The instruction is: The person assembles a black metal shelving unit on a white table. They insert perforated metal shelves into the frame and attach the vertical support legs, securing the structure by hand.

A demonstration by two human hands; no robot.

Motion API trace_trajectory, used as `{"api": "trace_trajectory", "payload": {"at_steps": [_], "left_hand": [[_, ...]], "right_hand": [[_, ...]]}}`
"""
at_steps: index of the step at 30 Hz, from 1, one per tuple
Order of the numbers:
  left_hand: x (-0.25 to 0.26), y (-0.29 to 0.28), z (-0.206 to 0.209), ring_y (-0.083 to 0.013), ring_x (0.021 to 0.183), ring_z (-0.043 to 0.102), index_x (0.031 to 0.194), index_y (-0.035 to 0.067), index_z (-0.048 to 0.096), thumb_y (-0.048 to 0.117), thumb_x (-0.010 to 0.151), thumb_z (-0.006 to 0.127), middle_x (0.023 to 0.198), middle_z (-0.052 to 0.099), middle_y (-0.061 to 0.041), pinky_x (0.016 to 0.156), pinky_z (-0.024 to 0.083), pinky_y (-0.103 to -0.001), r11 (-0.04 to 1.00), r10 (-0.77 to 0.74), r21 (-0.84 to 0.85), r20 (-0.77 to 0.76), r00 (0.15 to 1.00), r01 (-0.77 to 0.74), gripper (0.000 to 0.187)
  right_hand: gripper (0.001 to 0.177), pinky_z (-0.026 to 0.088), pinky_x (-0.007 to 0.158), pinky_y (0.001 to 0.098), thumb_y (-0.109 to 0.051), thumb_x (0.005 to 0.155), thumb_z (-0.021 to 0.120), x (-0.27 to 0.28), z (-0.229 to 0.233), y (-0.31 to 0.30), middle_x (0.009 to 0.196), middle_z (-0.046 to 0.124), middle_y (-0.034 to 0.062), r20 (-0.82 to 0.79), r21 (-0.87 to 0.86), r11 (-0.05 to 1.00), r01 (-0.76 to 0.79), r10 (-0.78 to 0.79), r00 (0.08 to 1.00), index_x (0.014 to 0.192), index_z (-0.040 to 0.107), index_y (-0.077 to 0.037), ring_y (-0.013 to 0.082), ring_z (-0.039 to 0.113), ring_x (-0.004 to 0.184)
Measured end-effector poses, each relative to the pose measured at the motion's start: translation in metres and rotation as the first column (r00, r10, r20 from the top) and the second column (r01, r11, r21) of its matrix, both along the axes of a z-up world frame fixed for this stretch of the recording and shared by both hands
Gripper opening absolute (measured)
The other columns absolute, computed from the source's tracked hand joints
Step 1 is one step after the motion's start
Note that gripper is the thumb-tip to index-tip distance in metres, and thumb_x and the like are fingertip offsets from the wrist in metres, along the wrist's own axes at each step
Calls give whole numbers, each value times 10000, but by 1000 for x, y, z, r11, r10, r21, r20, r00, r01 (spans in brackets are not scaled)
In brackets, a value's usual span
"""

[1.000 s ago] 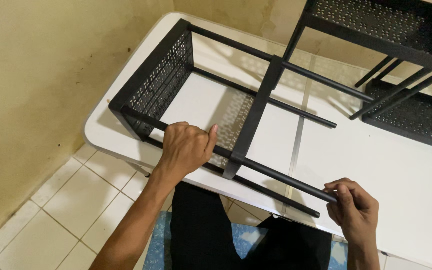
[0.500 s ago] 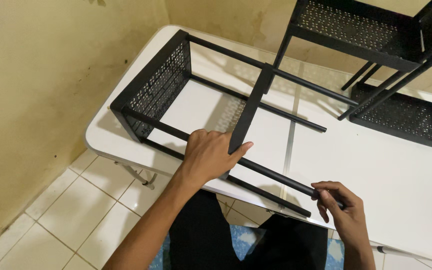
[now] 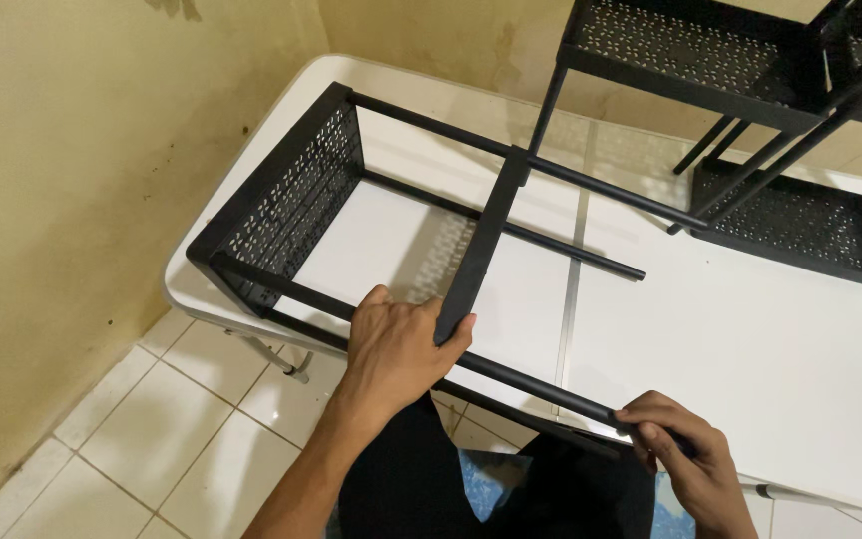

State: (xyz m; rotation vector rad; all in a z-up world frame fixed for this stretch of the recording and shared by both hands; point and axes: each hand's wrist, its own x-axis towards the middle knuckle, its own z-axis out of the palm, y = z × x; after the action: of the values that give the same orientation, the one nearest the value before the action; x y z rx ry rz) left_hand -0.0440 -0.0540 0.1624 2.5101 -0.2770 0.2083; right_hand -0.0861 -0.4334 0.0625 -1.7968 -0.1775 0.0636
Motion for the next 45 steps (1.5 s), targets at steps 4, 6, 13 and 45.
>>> {"api": "trace_trajectory", "payload": {"at_steps": [4,6,13,45], "left_hand": [[14,-1,9,-153,346,453,740,111,649,456,966,623,416,492,43,596,464,-380,998,37,-48,-230,973,-49,414],[24,-6,12,-156,374,517,800,97,649,487,962,640,450,534,26,527,486,-379,994,80,-48,-262,962,-96,423],[28,-26,9,-197,403,623,900,63,717,349,921,683,525,670,-61,513,510,-365,982,165,-53,-239,957,-183,289],[19,-41,-168,-279,574,609,677,40,569,391,919,779,629,623,-131,621,505,-409,984,151,-150,370,917,-101,476]], "right_hand": [[271,409,416,287,-174,943,613,3,4,2,678,652,127,-82,-45,997,63,-66,994,1078,777,-6,153,553,518],[278,415,424,289,-175,944,604,3,5,5,675,663,129,-126,-28,997,70,-73,989,1090,772,-7,155,566,528],[267,405,465,261,-159,947,634,-7,15,10,769,673,122,-56,48,998,-44,47,997,1035,795,35,127,548,596],[233,585,731,386,-169,871,744,55,-33,33,988,713,154,11,-427,898,109,-115,993,1066,784,-47,262,703,869]]}}
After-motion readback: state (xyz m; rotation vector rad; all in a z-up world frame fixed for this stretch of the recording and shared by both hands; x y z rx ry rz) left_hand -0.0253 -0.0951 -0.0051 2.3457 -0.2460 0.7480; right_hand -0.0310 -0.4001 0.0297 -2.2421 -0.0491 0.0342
